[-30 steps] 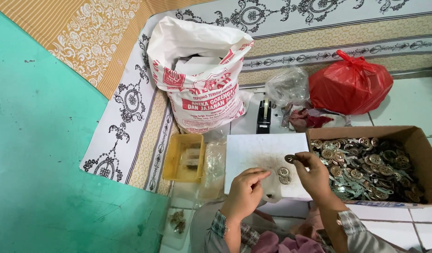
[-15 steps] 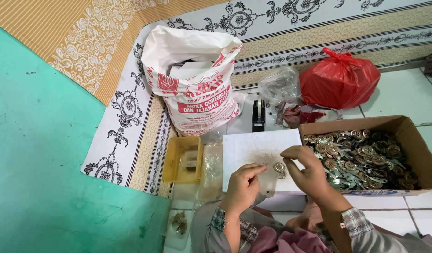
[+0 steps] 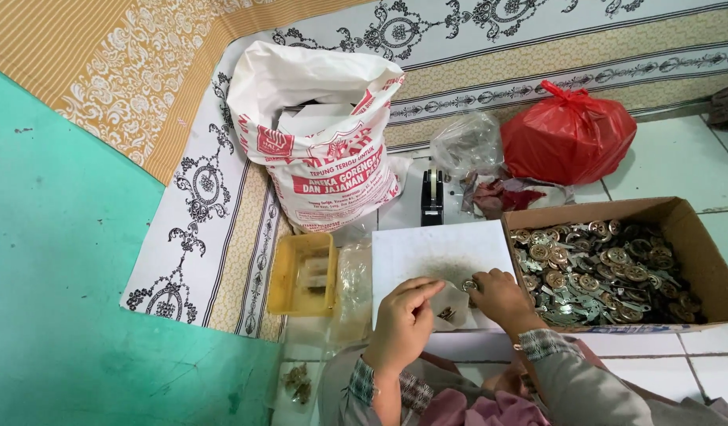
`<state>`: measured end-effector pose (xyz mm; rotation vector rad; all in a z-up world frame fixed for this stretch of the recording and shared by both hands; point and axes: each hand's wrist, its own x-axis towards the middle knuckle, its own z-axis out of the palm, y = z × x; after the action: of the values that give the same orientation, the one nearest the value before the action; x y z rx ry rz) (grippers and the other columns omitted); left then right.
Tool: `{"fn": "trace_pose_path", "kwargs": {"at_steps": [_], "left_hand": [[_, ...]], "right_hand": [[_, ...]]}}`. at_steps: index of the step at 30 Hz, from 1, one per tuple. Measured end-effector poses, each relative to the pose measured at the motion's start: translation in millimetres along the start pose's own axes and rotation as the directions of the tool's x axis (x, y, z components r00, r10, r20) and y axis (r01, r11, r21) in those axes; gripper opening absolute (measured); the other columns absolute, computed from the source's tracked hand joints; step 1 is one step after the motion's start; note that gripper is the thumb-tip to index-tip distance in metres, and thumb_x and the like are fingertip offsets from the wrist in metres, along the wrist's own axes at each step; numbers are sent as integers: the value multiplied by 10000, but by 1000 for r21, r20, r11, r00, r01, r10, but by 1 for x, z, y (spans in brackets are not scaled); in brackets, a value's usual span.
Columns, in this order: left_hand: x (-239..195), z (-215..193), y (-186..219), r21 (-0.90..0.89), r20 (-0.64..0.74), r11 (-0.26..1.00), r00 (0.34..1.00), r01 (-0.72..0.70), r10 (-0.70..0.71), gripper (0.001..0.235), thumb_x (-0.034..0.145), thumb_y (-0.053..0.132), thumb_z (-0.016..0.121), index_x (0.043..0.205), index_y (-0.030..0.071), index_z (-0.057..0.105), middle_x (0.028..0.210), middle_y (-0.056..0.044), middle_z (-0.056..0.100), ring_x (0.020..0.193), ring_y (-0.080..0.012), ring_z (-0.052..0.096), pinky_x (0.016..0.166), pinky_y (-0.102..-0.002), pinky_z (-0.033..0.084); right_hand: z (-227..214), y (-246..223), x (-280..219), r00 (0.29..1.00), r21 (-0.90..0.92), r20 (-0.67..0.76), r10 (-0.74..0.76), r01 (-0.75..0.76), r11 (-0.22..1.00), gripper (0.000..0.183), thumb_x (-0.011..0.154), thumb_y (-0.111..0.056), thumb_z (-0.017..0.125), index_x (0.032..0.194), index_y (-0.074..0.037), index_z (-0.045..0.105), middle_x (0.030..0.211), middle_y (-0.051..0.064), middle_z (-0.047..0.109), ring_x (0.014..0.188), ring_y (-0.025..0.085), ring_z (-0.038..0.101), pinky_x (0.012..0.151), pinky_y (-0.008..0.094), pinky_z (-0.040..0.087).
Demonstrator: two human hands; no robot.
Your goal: Sorting and arranging small metal decorative components from a box onto a white board, followed by using a tape dispenser.
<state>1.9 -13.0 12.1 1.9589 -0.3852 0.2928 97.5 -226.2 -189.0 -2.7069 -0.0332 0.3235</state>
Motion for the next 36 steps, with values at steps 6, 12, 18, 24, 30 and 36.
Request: {"fn": "trace_pose_path", "kwargs": {"at_steps": [6, 12, 18, 24, 30, 36], "left_hand": [[-1, -3, -17, 10, 6, 997, 997, 83, -83, 395, 804, -107, 588, 1149, 2, 746, 1209, -113, 732, 612, -101, 549, 534, -223, 468], [1, -1, -24, -12, -4, 995, 995, 100, -100, 385, 807, -110, 591, 1140, 0, 749, 1205, -118, 736, 627, -106, 566, 543, -227, 479], [-1, 2, -25, -13, -20, 996, 996, 83, -84, 389, 797, -114, 592, 1135, -3, 751, 1189, -126, 743, 620, -112, 572, 544, -231, 484], [-1, 5, -24, -26, -19, 998, 998, 66, -66, 395, 802, -112, 573, 1144, -11, 742, 1199, -116, 744, 645, -120, 586, 554, -237, 485], [-4, 9, -20, -64, -34, 994, 996, 86, -88, 417, 793, -128, 548, 1135, -4, 749, 1143, -106, 756, 764, -157, 674, 639, -241, 535], [-15, 4, -31, -56, -57, 993, 993, 101, -104, 375, 820, -103, 578, 1141, -12, 749, 1193, -103, 749, 703, -117, 626, 596, -220, 507]], "right_hand": [[16, 0, 19, 997, -89, 29, 75, -72, 993, 417, 866, -433, 714, 1212, -202, 698, 1220, 84, 633, 1211, 299, 569, 1014, 435, 533], [24, 8, 22, 999, 149, -22, 43, -39, 988, 390, 811, -255, 758, 1171, -124, 680, 1128, 106, 711, 1077, 299, 657, 932, 413, 556], [-12, -13, -11, 993, 519, 3, 120, -104, 848, 316, 907, -140, 675, 1219, -103, 708, 1034, 56, 798, 865, 180, 743, 775, 302, 578], [-57, -47, -60, 838, 707, -543, -45, 486, 514, 243, 894, 34, 683, 1137, 16, 673, 1000, 102, 717, 850, 155, 665, 757, 251, 548], [-116, -101, -104, 556, 293, -691, -462, 799, 525, 291, 741, 68, 742, 999, -54, 687, 953, 48, 730, 827, 166, 627, 729, 265, 521], [-79, -64, -79, 710, 414, -644, -284, 637, 650, 214, 837, 8, 729, 1047, -12, 700, 999, 83, 692, 854, 170, 649, 751, 260, 553]]}}
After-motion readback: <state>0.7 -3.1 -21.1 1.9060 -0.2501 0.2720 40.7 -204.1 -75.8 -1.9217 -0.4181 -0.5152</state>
